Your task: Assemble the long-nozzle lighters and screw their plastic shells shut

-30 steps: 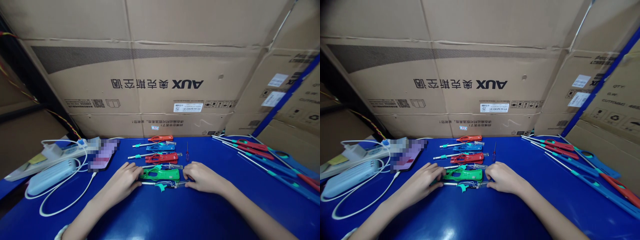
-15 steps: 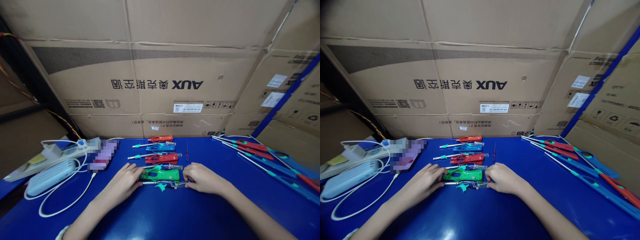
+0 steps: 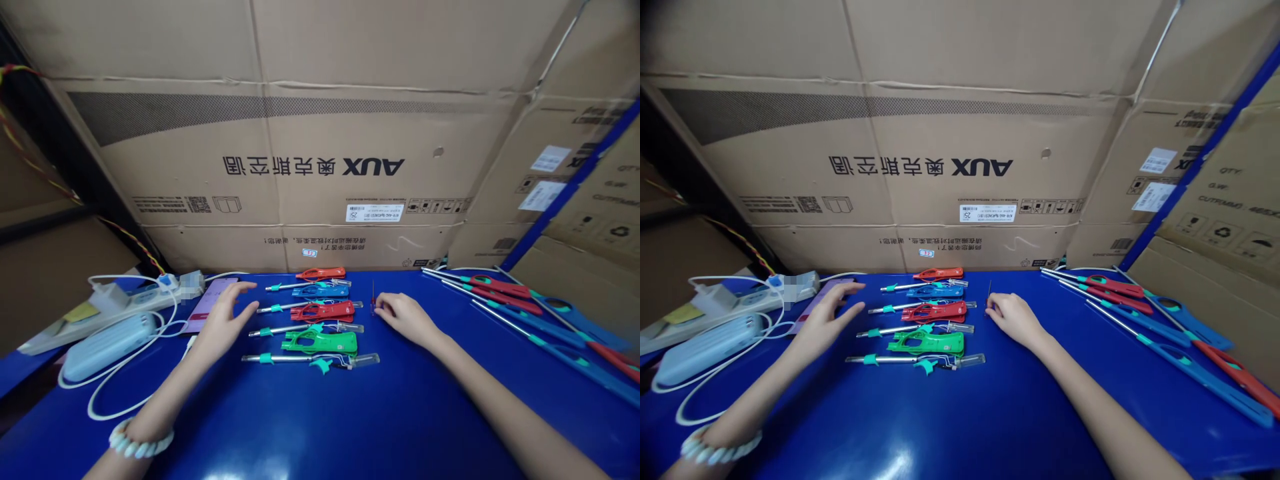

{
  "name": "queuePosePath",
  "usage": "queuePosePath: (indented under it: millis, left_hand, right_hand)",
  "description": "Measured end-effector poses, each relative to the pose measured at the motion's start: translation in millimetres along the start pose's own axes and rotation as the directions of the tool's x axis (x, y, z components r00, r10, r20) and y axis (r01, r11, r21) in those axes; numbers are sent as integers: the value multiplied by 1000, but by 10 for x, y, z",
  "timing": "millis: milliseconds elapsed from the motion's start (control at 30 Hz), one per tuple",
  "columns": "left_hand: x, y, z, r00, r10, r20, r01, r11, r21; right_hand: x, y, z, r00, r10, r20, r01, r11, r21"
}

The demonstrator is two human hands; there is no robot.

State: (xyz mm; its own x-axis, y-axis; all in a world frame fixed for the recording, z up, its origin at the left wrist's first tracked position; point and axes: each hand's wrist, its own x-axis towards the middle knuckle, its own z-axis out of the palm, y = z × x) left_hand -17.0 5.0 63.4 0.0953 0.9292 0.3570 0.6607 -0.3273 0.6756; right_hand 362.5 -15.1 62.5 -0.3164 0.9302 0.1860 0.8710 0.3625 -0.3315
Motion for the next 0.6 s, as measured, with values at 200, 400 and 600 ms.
queuePosePath:
  millis: [200,400,600]
  left_hand:
    - [191,-362,215,989,-139,44,141,988,-62]
    - [293,-461,444,987,-159,18,160,985,-65]
    - [306,-553,558,992,-115,-50,113,992,-51]
  right_hand:
    - [48,212,190,993,75,-91,-68,994,84]
    - [73,263,286,994,55,-89,-40,986,163]
    - [128,370,354,987,108,-117,-73,961,268]
